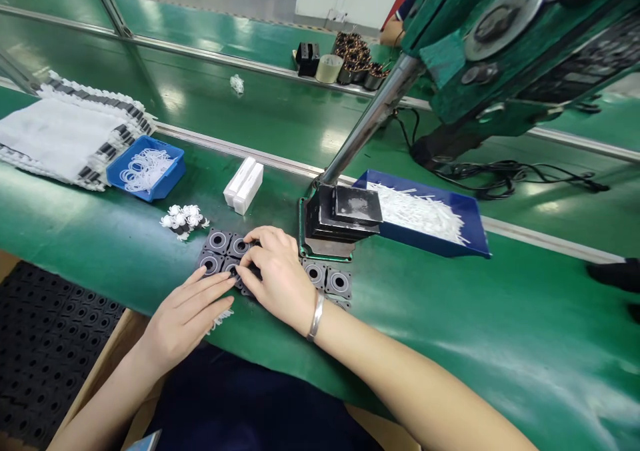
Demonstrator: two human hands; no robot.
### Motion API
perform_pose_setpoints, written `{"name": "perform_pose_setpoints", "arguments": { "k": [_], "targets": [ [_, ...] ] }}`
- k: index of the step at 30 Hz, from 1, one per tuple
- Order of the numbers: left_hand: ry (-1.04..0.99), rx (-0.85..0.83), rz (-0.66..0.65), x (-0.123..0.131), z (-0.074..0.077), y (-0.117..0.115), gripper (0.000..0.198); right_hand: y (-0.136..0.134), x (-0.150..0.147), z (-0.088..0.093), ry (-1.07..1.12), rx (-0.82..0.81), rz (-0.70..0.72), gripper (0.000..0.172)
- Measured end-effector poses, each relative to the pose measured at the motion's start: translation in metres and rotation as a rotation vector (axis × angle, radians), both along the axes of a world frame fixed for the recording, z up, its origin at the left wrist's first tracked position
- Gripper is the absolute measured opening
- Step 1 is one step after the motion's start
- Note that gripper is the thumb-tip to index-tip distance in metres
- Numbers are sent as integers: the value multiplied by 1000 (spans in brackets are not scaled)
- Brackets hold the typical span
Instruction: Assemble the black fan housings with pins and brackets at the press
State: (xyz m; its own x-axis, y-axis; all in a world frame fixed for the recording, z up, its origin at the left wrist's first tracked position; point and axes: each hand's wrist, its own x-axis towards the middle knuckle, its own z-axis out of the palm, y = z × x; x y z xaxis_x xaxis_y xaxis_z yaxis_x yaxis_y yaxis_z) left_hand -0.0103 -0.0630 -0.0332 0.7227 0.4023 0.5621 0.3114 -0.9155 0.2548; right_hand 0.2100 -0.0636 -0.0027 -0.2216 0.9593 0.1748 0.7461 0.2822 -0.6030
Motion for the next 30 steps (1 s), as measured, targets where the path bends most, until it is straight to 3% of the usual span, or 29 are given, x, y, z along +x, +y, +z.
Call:
{"name": "perform_pose_setpoints", "arguments": {
  "k": [3,7,11,17,24,30],
  "targets": [
    [69,38,-1,1,-7,0,22,-2,-1,-1,-82,69,-8,8],
    [113,37,-40,-1,-9,3,21,-13,2,-2,-205,142,66,27],
    [135,12,-68,-4,-8,7,24,-24,8,0,-273,175,101,32],
    [138,-37,-99,-5,-4,7,26,-40,22,7,-195,202,63,29],
    [124,10,-157,12,-3,1,24,-55,18,-13,-296,298,2,26],
    [148,35,-174,15,-5,3,25,-57,13,-18,-293,368,-26,25]
  ]
}}
